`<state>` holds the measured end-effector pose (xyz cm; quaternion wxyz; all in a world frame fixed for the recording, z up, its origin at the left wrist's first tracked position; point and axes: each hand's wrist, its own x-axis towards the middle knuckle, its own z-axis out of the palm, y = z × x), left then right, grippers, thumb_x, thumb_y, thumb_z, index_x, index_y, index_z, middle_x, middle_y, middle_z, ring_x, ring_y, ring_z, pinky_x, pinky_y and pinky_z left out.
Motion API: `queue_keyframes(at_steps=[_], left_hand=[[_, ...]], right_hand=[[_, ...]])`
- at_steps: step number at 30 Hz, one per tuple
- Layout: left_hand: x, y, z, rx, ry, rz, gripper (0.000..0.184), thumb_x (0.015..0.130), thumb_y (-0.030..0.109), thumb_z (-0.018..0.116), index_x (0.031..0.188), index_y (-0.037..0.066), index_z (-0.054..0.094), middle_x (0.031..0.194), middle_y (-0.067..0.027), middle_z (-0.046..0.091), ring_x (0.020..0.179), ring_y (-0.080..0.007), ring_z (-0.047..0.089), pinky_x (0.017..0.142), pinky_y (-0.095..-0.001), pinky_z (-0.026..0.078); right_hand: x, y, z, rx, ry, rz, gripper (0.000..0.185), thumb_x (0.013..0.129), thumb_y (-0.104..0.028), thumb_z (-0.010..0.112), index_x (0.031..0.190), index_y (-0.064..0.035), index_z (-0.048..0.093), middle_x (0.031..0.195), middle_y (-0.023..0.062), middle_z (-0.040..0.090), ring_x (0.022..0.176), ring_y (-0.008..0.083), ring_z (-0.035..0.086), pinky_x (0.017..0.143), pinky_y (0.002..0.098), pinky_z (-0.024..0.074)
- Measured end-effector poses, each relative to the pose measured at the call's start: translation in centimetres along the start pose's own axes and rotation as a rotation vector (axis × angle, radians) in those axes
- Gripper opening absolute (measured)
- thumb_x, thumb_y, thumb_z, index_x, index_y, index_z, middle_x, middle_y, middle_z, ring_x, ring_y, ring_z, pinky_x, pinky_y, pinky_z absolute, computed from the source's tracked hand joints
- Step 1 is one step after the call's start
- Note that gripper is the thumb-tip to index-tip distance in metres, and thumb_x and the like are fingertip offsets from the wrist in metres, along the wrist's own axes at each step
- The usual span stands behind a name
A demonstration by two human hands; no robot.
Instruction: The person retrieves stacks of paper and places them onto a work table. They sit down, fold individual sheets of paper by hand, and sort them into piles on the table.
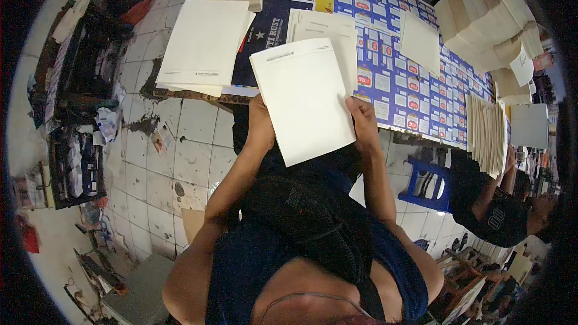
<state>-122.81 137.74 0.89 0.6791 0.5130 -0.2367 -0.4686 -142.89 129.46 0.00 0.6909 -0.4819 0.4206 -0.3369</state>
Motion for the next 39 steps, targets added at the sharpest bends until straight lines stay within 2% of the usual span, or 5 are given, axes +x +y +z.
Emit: queue_keyframes(at_steps=[12,20,26,34,39], left_hand=[[1.5,0.1,1.0,-0.025,0.039,0.009,0.018,0.084,0.002,0.063,0.099,-0.007,0.063,0.093,-0.0125,0.068,0.077,-0.0157,0.065,0.068,-0.0284,0.053],[7.5,2.8,4.9,-0.051,-0.090,-0.041,0.036,0.084,0.011,0.069,0.111,-0.008,0.056,0.109,-0.0152,0.062,0.095,-0.0200,0.062,0.080,-0.0302,0.052],[14.6,2.2,5.7,-0.008,-0.197,-0.201,0.042,0.082,0.013,0.070,0.114,-0.009,0.053,0.113,-0.0160,0.060,0.098,-0.0217,0.062,0.081,-0.0323,0.055],[15.3,-0.9,4.9,0.813,-0.030,0.150,0.069,0.075,0.022,0.077,0.126,-0.010,0.042,0.107,-0.0228,0.062,0.089,-0.0260,0.065,0.074,-0.0331,0.053],[6.7,8.6,4.1,1.352,0.108,0.689,0.086,0.074,0.037,0.076,0.135,-0.007,0.034,0.136,-0.0282,0.038,0.128,-0.0398,0.035,0.105,-0.0431,0.031]], right_hand=[[1.3,-6.1,-2.2,-0.349,0.118,-0.274,0.033,0.091,-0.027,0.062,0.084,0.0051,0.068,0.068,0.0018,0.062,0.061,0.0066,0.052,0.055,0.0233,0.0416],[10.6,-11.4,-16.2,-0.265,0.562,-0.591,0.023,0.088,-0.023,0.064,0.091,-0.0013,0.068,0.070,-0.0026,0.059,0.059,0.0053,0.043,0.052,0.0228,0.0347],[18.9,-9.8,-31.1,-0.584,0.924,-0.501,0.034,0.082,-0.037,0.068,0.092,-0.0041,0.069,0.076,0.0073,0.068,0.068,0.0200,0.062,0.063,0.0315,0.0480],[21.3,-6.4,-36.3,-1.214,0.882,-0.271,0.045,0.079,-0.047,0.062,0.091,-0.0047,0.070,0.090,0.0210,0.067,0.085,0.0378,0.064,0.076,0.0445,0.0503],[18.7,-9.9,-31.0,-1.158,0.923,-0.598,0.045,0.083,-0.046,0.063,0.097,-0.0029,0.069,0.095,0.0180,0.068,0.083,0.0319,0.065,0.076,0.0395,0.0499]])
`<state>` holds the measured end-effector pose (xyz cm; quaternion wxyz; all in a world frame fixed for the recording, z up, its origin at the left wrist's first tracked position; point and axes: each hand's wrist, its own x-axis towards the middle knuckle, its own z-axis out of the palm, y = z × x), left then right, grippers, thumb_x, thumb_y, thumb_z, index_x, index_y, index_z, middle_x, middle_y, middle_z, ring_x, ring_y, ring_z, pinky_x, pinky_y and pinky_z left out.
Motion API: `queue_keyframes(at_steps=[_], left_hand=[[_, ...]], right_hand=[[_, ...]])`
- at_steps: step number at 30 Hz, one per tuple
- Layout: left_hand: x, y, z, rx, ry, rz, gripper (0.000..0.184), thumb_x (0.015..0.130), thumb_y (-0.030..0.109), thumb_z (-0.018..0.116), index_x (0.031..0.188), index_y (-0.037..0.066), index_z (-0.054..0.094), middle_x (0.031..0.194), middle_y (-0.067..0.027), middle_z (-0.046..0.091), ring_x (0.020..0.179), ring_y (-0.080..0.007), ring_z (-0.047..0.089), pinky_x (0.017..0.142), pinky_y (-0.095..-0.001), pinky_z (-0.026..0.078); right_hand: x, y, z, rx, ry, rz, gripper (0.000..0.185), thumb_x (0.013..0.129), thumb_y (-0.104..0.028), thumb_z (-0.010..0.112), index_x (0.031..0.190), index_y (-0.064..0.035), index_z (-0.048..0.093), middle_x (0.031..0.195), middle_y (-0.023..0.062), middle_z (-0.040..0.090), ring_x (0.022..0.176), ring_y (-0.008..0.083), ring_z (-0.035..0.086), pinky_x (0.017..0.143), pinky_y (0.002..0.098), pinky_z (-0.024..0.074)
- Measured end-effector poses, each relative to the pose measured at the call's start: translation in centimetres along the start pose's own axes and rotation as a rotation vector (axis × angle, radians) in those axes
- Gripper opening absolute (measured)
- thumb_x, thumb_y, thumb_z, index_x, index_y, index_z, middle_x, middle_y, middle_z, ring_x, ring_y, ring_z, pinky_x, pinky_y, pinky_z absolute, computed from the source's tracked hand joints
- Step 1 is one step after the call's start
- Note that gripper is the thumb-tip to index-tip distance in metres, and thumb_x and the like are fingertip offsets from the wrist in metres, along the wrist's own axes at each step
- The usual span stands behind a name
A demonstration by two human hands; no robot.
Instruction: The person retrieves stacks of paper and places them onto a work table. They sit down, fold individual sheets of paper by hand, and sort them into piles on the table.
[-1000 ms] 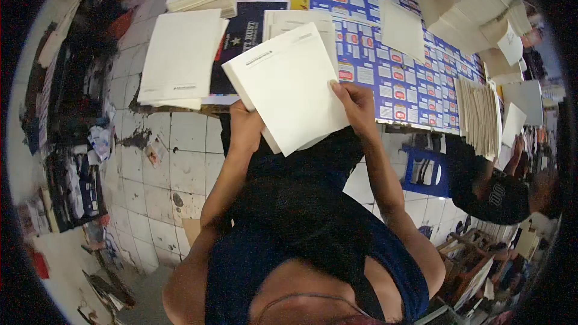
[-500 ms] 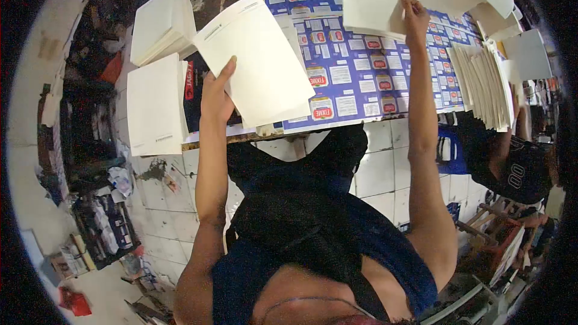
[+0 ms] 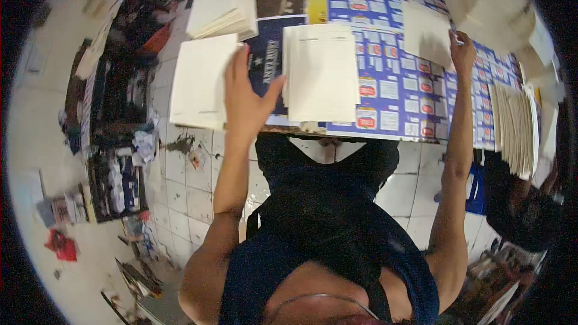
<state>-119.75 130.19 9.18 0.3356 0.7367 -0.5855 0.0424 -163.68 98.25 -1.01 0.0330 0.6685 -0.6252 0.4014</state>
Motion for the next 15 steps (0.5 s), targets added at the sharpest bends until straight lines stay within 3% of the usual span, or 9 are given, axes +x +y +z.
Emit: queue_keyframes(at_steps=[2,3,5,8,9,10,13,15], left_hand=[[-0.3,-3.0,-3.1,0.212,0.079,-0.037,0.093,0.075,0.047,0.072,0.138,-0.007,0.030,0.142,-0.0304,0.028,0.136,-0.0443,0.020,0.111,-0.0463,0.021],[-0.9,-5.7,-3.7,0.335,0.021,-0.085,0.097,0.075,0.052,0.070,0.139,-0.007,0.027,0.146,-0.0291,0.022,0.137,-0.0449,0.016,0.112,-0.0497,0.016],[-3.1,-9.0,-4.0,0.506,-0.287,-0.158,0.097,0.075,0.050,0.069,0.141,-0.006,0.025,0.148,-0.0268,0.019,0.138,-0.0444,0.014,0.112,-0.0520,0.012],[-6.3,-7.3,-5.5,0.437,-0.342,-0.012,0.091,0.075,0.031,0.070,0.145,0.001,0.021,0.152,-0.0214,0.016,0.140,-0.0408,0.012,0.113,-0.0516,0.013],[-7.0,-6.6,-6.2,0.286,-0.318,0.042,0.080,0.076,0.021,0.068,0.144,0.005,0.028,0.149,-0.0185,0.026,0.138,-0.0387,0.021,0.113,-0.0517,0.014],[-7.4,-6.3,-7.1,0.125,-0.362,0.062,0.069,0.075,0.015,0.065,0.138,0.007,0.038,0.144,-0.0153,0.036,0.136,-0.0367,0.027,0.112,-0.0516,0.016],[-8.4,-6.8,-9.0,-0.108,-0.456,0.095,0.048,0.073,0.003,0.060,0.120,0.010,0.059,0.130,-0.0076,0.054,0.131,-0.0324,0.038,0.111,-0.0511,0.021],[-9.0,-7.1,-9.9,-0.088,-0.416,0.145,0.041,0.072,-0.001,0.059,0.111,0.010,0.065,0.124,-0.0044,0.059,0.128,-0.0308,0.042,0.110,-0.0504,0.025]], right_hand=[[-1.1,-5.1,-1.6,0.219,-0.081,0.041,0.043,0.084,-0.044,0.064,0.099,-0.0045,0.069,0.095,0.0157,0.068,0.079,0.0253,0.066,0.072,0.0348,0.0501],[-1.4,-6.5,-1.7,0.302,-0.142,0.048,0.041,0.086,-0.043,0.063,0.100,-0.0053,0.069,0.094,0.0144,0.068,0.077,0.0218,0.066,0.071,0.0322,0.0499],[-3.1,-10.2,-0.5,0.511,-0.119,-0.112,0.030,0.090,-0.034,0.060,0.102,-0.0065,0.068,0.093,0.0104,0.069,0.077,0.0174,0.064,0.070,0.0291,0.0497],[-7.9,-18.6,0.8,0.824,-0.416,-0.054,0.032,0.092,-0.033,0.058,0.107,-0.0062,0.066,0.098,0.0055,0.067,0.088,0.0117,0.060,0.073,0.0282,0.0482],[-9.7,-21.1,1.7,0.879,-0.556,-0.082,0.036,0.093,-0.035,0.054,0.108,-0.0038,0.064,0.097,0.0053,0.067,0.088,0.0125,0.060,0.074,0.0279,0.0478],[-11.5,-25.4,0.0,1.000,-0.792,0.051,0.040,0.094,-0.039,0.052,0.110,-0.0034,0.062,0.100,0.0057,0.066,0.087,0.0149,0.060,0.077,0.0294,0.0483],[-16.0,-31.0,3.4,1.221,-1.372,0.304,0.076,0.088,-0.069,0.033,0.118,-0.0024,0.056,0.111,0.0078,0.062,0.090,0.0202,0.061,0.083,0.0339,0.0481],[-17.4,-33.3,5.0,1.451,-1.771,0.591,0.066,0.090,-0.057,0.048,0.120,0.0011,0.052,0.110,0.0108,0.061,0.090,0.0212,0.061,0.082,0.0334,0.0497]])
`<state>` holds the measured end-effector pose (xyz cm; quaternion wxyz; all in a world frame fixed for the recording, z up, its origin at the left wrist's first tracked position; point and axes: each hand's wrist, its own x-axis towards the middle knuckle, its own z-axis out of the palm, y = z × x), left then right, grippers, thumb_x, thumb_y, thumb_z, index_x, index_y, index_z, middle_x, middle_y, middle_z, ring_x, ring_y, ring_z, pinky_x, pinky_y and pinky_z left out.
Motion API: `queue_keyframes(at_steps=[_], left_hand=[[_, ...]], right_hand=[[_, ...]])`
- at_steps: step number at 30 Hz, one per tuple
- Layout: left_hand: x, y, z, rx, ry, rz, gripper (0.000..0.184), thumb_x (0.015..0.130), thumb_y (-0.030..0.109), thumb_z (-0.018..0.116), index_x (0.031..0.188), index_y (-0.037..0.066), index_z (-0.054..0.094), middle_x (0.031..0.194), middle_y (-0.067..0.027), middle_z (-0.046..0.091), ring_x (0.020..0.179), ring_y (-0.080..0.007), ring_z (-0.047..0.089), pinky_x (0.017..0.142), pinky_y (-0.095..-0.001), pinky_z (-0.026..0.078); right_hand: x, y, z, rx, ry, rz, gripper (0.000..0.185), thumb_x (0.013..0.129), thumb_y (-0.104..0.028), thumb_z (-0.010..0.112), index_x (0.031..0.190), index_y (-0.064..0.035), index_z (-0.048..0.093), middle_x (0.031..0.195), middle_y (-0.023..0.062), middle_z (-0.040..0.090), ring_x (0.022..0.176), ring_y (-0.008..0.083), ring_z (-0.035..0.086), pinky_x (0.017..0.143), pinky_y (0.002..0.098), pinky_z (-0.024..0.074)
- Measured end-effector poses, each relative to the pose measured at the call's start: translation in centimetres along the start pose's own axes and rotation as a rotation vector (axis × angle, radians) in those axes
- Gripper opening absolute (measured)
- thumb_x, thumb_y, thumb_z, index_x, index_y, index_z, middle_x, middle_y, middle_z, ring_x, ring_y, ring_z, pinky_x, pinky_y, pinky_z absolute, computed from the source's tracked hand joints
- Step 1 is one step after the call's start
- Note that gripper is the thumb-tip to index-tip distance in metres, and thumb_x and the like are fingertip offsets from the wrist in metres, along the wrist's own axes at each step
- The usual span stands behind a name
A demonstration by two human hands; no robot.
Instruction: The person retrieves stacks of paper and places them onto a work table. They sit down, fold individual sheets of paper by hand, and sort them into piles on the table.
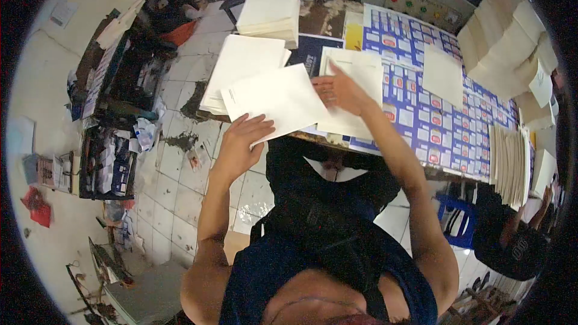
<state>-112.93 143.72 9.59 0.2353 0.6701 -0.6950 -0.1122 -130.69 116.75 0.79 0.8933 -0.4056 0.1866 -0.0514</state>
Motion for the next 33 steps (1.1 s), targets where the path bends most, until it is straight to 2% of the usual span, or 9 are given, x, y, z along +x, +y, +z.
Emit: queue_keyframes(at_steps=[3,4,7,10,17,18,20,23,33], left_hand=[[-1.5,-1.0,-0.6,0.277,0.289,0.137,0.037,0.073,-0.002,0.061,0.108,0.006,0.064,0.122,-0.0067,0.060,0.123,-0.0307,0.045,0.106,-0.0471,0.032],[-1.9,-0.9,-0.5,0.181,0.515,0.030,0.039,0.074,-0.001,0.062,0.112,0.005,0.061,0.122,-0.0076,0.059,0.122,-0.0299,0.046,0.106,-0.0459,0.033],[-2.4,-1.1,3.9,-0.419,1.181,-0.300,0.051,0.086,0.019,0.063,0.129,0.002,0.042,0.125,-0.0100,0.052,0.116,-0.0234,0.049,0.102,-0.0418,0.036],[-4.0,-0.2,5.7,-1.751,0.988,-0.370,0.056,0.095,0.036,0.047,0.139,0.006,0.033,0.138,-0.0076,0.043,0.125,-0.0237,0.043,0.105,-0.0440,0.034],[-1.8,3.0,6.9,-1.864,0.726,-0.344,0.072,0.095,0.059,0.029,0.140,0.002,0.030,0.135,-0.0108,0.046,0.123,-0.0237,0.045,0.105,-0.0412,0.034],[-2.2,2.0,7.6,-2.125,0.547,0.005,0.075,0.095,0.059,0.024,0.141,-0.001,0.026,0.138,-0.0123,0.042,0.126,-0.0255,0.043,0.107,-0.0423,0.030],[-1.0,3.0,8.1,-2.301,0.519,0.006,0.062,0.099,0.045,0.036,0.138,-0.003,0.033,0.135,-0.0135,0.046,0.120,-0.0219,0.048,0.103,-0.0394,0.037],[0.3,3.2,10.2,-1.565,0.489,-0.382,0.045,0.095,0.029,0.054,0.125,-0.004,0.050,0.120,-0.0130,0.059,0.103,-0.0162,0.058,0.088,-0.0321,0.048],[2.1,4.0,7.9,-1.258,0.340,-0.331,0.026,0.087,0.015,0.066,0.103,-0.004,0.064,0.094,-0.0084,0.069,0.080,-0.0113,0.063,0.070,-0.0265,0.052]], right_hand=[[1.7,2.5,2.8,-0.187,0.260,-0.225,0.057,0.086,-0.037,0.064,0.122,0.0041,0.049,0.106,0.0132,0.062,0.091,0.0195,0.061,0.078,0.0329,0.0522],[1.5,2.4,3.6,-0.080,0.225,-0.205,0.054,0.081,-0.017,0.071,0.124,0.0051,0.047,0.106,0.0146,0.062,0.092,0.0185,0.062,0.077,0.0318,0.0539],[-1.3,2.8,7.6,0.006,0.223,-0.343,0.042,0.085,-0.010,0.064,0.122,0.0026,0.049,0.107,0.0120,0.062,0.092,0.0187,0.063,0.079,0.0308,0.0543],[-4.3,4.4,11.5,-0.035,0.377,-0.437,0.042,0.088,-0.011,0.062,0.125,-0.0003,0.046,0.105,0.0127,0.062,0.089,0.0178,0.063,0.076,0.0297,0.0531],[-8.7,10.6,8.4,-0.456,0.498,-0.519,0.039,0.084,-0.006,0.066,0.120,0.0012,0.051,0.102,0.0087,0.064,0.091,0.0140,0.060,0.081,0.0278,0.0475],[-9.0,10.5,8.2,-0.289,0.523,-0.600,0.036,0.084,-0.007,0.068,0.115,0.0027,0.054,0.104,0.0088,0.064,0.093,0.0138,0.060,0.084,0.0289,0.0467],[-9.9,9.8,8.2,-0.219,0.565,-0.691,0.034,0.082,-0.007,0.069,0.112,0.0033,0.055,0.100,0.0089,0.065,0.091,0.0145,0.061,0.083,0.0295,0.0478],[-11.9,9.2,7.9,-0.479,0.589,-0.560,0.035,0.081,-0.005,0.067,0.112,0.0036,0.055,0.096,0.0085,0.066,0.088,0.0151,0.062,0.082,0.0297,0.0489],[-11.0,7.3,6.8,-0.441,0.721,-0.597,0.011,0.084,-0.009,0.066,0.084,-0.0010,0.058,0.071,-0.0013,0.059,0.061,0.0040,0.048,0.057,0.0194,0.0363]])
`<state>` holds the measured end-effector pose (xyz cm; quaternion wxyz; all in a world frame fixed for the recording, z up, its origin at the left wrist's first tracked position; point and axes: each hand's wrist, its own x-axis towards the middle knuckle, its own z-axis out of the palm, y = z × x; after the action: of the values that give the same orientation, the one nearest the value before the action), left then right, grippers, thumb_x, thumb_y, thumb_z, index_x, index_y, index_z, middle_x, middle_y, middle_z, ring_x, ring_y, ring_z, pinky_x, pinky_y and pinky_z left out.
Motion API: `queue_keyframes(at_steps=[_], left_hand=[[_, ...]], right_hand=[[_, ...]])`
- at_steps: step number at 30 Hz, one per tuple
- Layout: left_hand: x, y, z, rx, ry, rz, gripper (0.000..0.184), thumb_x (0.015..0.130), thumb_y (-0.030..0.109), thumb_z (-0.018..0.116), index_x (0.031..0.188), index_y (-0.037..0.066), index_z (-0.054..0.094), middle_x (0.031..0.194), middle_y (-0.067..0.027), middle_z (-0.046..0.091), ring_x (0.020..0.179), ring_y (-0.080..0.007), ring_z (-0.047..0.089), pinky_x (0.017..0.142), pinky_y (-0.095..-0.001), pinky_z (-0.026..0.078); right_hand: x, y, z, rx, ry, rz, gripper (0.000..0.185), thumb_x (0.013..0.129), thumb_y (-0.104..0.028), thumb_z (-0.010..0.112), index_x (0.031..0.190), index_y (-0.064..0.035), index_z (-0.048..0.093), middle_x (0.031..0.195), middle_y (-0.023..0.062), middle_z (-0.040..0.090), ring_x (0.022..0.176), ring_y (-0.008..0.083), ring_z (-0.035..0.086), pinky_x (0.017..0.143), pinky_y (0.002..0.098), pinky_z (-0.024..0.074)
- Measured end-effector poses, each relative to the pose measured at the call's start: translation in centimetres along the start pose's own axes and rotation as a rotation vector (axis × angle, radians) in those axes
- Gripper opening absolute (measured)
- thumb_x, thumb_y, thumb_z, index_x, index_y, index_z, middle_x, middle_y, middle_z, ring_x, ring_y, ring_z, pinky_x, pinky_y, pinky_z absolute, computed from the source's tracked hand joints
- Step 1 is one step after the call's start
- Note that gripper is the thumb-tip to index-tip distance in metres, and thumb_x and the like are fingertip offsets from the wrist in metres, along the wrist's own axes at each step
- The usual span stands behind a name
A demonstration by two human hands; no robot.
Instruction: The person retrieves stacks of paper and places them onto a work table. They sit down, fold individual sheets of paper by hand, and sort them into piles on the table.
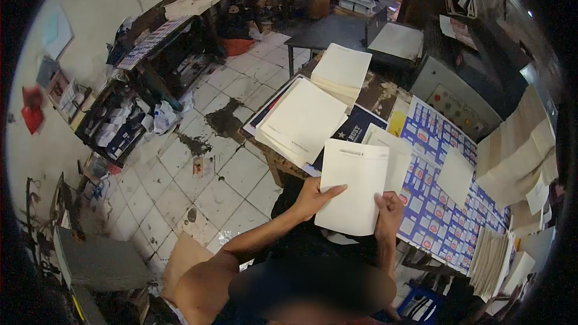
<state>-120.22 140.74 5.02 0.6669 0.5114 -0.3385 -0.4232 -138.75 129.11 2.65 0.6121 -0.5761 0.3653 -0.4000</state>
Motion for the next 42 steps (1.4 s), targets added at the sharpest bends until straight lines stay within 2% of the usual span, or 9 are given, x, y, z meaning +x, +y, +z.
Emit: queue_keyframes(at_steps=[5,13,17,18,22,28,32,35,42], left_hand=[[1.1,0.1,0.5,-0.020,0.094,-0.093,0.024,0.084,0.012,0.069,0.101,-0.004,0.066,0.092,-0.0087,0.069,0.077,-0.0121,0.064,0.068,-0.0270,0.053],[2.3,0.0,2.3,0.148,0.173,0.082,0.017,0.081,-0.001,0.066,0.098,-0.005,0.065,0.090,-0.0092,0.069,0.078,-0.0124,0.065,0.069,-0.0264,0.053],[2.1,0.3,3.6,-0.201,0.222,-0.025,0.040,0.099,0.033,0.046,0.101,-0.003,0.063,0.087,-0.0055,0.067,0.077,-0.0100,0.062,0.068,-0.0228,0.050],[2.1,1.3,4.0,-0.103,0.190,-0.070,0.058,0.100,0.047,0.031,0.101,-0.001,0.062,0.085,-0.0044,0.066,0.074,-0.0089,0.060,0.065,-0.0228,0.049],[2.4,0.0,3.9,-0.207,0.123,-0.157,0.055,0.100,0.046,0.033,0.100,-0.001,0.063,0.085,-0.0049,0.066,0.073,-0.0078,0.060,0.064,-0.0229,0.048],[2.8,-1.8,3.3,-0.125,0.183,0.080,0.030,0.096,0.025,0.054,0.100,-0.004,0.061,0.093,-0.0059,0.067,0.078,-0.0094,0.061,0.069,-0.0249,0.049],[2.8,-2.1,2.0,0.153,0.098,0.105,0.020,0.083,0.006,0.066,0.099,-0.004,0.060,0.094,-0.0062,0.067,0.079,-0.0104,0.062,0.070,-0.0269,0.051],[2.7,-3.1,1.3,0.018,0.141,-0.021,0.017,0.080,0.002,0.067,0.095,-0.003,0.062,0.090,-0.0056,0.068,0.076,-0.0101,0.061,0.069,-0.0267,0.051],[3.7,-4.2,3.0,0.108,0.128,0.009,0.013,0.080,-0.005,0.063,0.092,-0.005,0.066,0.084,-0.0067,0.069,0.072,-0.0080,0.061,0.065,-0.0236,0.048]], right_hand=[[0.4,-0.9,1.6,0.181,0.006,0.063,0.014,0.087,-0.011,0.063,0.078,-0.0008,0.060,0.071,0.0000,0.062,0.062,0.0041,0.050,0.061,0.0206,0.0418],[0.2,-1.1,1.2,-0.032,-0.161,0.002,0.040,0.093,-0.027,0.056,0.117,0.0049,0.054,0.104,0.0107,0.063,0.093,0.0139,0.057,0.084,0.0276,0.0454],[0.2,-0.4,1.9,0.147,-0.135,0.125,0.039,0.094,-0.024,0.054,0.121,0.0041,0.052,0.103,0.0095,0.063,0.092,0.0137,0.058,0.084,0.0280,0.0460],[0.2,0.0,1.9,0.167,-0.132,0.145,0.038,0.095,-0.023,0.054,0.121,0.0043,0.052,0.104,0.0093,0.063,0.092,0.0135,0.058,0.084,0.0280,0.0462],[0.2,1.2,1.7,0.290,-0.140,0.204,0.037,0.095,-0.020,0.053,0.122,0.0042,0.051,0.106,0.0094,0.062,0.093,0.0130,0.058,0.084,0.0271,0.0468],[0.4,0.6,1.5,0.258,-0.083,0.156,0.036,0.095,-0.022,0.052,0.122,0.0030,0.051,0.105,0.0092,0.062,0.093,0.0124,0.058,0.083,0.0267,0.0474],[0.4,0.3,0.1,0.125,-0.002,0.051,0.036,0.096,-0.022,0.051,0.121,0.0024,0.051,0.105,0.0079,0.062,0.092,0.0118,0.059,0.081,0.0266,0.0482],[0.7,0.4,-1.3,0.263,0.007,0.144,0.035,0.095,-0.021,0.052,0.121,0.0018,0.052,0.104,0.0068,0.062,0.089,0.0117,0.059,0.078,0.0262,0.0490],[0.9,-1.2,-4.2,-0.104,0.155,-0.023,0.030,0.090,-0.025,0.062,0.085,0.0041,0.069,0.072,0.0046,0.065,0.066,0.0081,0.056,0.061,0.0237,0.0443]])
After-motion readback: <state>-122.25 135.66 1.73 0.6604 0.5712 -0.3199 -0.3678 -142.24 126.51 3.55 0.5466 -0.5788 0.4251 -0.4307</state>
